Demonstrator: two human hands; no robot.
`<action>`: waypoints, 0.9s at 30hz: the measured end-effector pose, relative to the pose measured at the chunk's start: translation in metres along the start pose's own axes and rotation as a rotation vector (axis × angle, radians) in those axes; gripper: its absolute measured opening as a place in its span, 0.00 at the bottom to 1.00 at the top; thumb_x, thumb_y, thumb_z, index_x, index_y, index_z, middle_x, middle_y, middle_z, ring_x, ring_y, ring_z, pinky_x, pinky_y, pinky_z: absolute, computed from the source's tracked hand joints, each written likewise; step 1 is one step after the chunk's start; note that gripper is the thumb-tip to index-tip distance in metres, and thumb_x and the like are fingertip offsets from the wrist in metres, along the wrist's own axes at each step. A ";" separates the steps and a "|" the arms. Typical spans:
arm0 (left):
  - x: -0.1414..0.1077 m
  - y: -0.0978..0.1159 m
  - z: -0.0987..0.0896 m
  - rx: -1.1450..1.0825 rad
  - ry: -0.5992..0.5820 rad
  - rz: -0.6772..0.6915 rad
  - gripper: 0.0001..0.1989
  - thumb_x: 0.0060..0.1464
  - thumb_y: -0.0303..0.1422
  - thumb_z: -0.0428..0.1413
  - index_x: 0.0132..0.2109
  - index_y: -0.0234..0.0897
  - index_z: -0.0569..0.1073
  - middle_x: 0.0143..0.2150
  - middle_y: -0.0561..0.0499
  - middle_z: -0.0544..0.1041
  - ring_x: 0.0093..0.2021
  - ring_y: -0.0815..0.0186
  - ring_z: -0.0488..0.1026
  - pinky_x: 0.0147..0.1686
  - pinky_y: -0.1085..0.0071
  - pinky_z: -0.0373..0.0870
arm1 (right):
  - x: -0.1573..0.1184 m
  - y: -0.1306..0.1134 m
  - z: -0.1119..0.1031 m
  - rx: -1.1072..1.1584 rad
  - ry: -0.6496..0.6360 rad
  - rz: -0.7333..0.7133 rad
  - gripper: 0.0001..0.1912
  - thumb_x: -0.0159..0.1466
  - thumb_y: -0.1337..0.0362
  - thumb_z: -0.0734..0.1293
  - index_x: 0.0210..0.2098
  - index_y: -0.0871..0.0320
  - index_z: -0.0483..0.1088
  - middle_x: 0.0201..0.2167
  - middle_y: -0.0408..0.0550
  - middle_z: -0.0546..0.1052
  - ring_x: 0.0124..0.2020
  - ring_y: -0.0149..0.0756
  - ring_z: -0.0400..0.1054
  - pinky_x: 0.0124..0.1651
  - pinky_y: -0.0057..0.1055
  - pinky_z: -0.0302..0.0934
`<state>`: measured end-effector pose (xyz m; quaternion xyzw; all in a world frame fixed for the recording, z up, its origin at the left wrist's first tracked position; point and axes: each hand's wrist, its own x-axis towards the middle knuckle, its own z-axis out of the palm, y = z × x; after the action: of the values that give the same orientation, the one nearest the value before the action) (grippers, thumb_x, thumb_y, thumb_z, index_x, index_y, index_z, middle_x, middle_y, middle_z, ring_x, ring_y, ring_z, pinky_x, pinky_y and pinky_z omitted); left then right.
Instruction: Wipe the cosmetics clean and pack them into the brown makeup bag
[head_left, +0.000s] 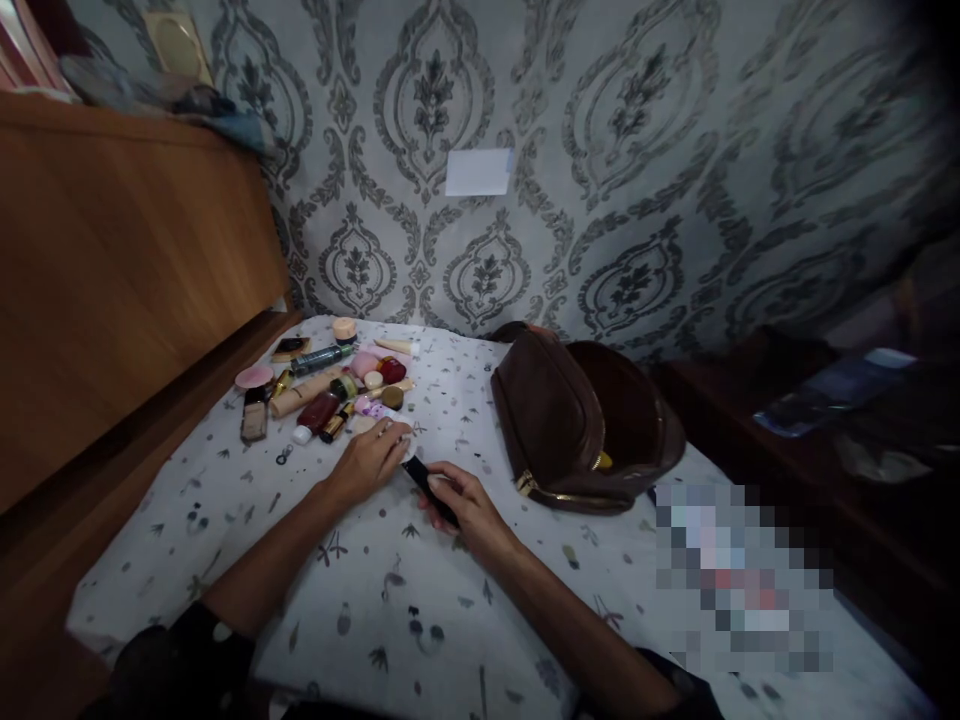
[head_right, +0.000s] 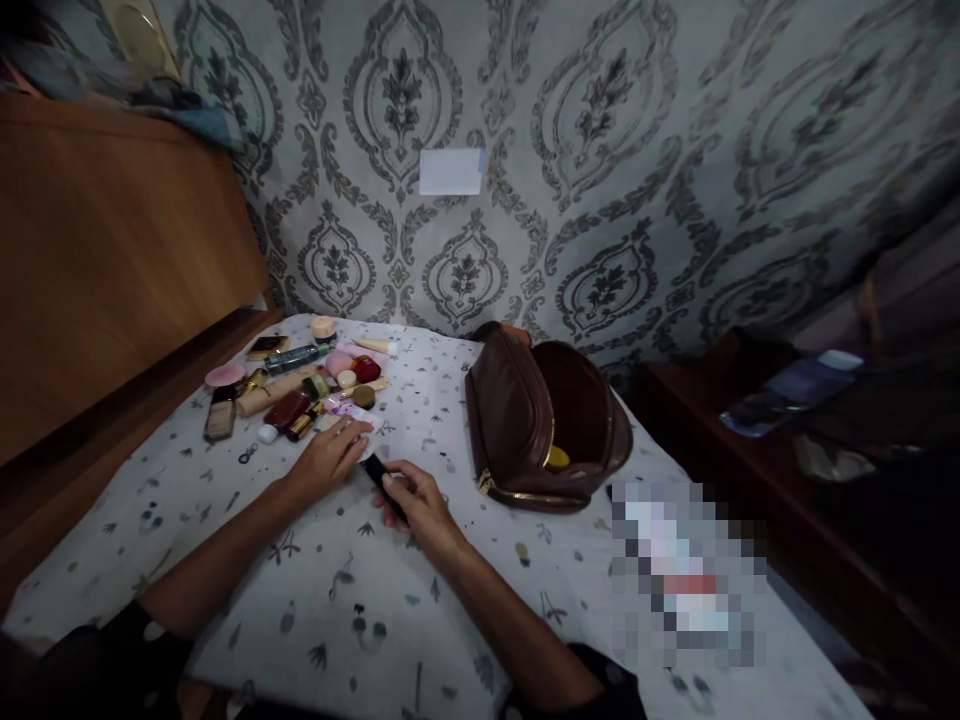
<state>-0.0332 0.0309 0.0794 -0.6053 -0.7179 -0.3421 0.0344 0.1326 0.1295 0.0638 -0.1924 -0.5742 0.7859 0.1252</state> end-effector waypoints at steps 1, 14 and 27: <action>0.001 0.001 -0.001 -0.032 -0.006 -0.028 0.13 0.65 0.35 0.43 0.45 0.37 0.71 0.38 0.48 0.73 0.39 0.64 0.70 0.42 0.69 0.66 | -0.001 0.001 -0.001 -0.062 -0.003 -0.035 0.21 0.55 0.49 0.70 0.42 0.55 0.69 0.23 0.41 0.74 0.17 0.27 0.61 0.19 0.24 0.49; 0.009 0.009 0.023 -1.002 0.258 -0.784 0.21 0.50 0.53 0.53 0.28 0.39 0.62 0.15 0.62 0.57 0.11 0.76 0.51 0.10 0.78 0.43 | -0.009 0.010 -0.007 -0.852 0.083 -0.649 0.19 0.66 0.63 0.61 0.57 0.53 0.65 0.47 0.53 0.75 0.47 0.42 0.70 0.50 0.39 0.65; 0.008 0.038 0.027 -1.300 0.401 -0.804 0.18 0.47 0.44 0.61 0.41 0.40 0.67 0.26 0.60 0.66 0.19 0.76 0.60 0.16 0.81 0.54 | -0.008 0.003 0.002 -0.535 0.091 -0.394 0.20 0.68 0.56 0.60 0.57 0.56 0.63 0.34 0.47 0.76 0.30 0.35 0.70 0.35 0.31 0.64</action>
<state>0.0088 0.0532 0.0793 -0.1248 -0.5179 -0.7818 -0.3239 0.1394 0.1233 0.0626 -0.1386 -0.7801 0.5586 0.2455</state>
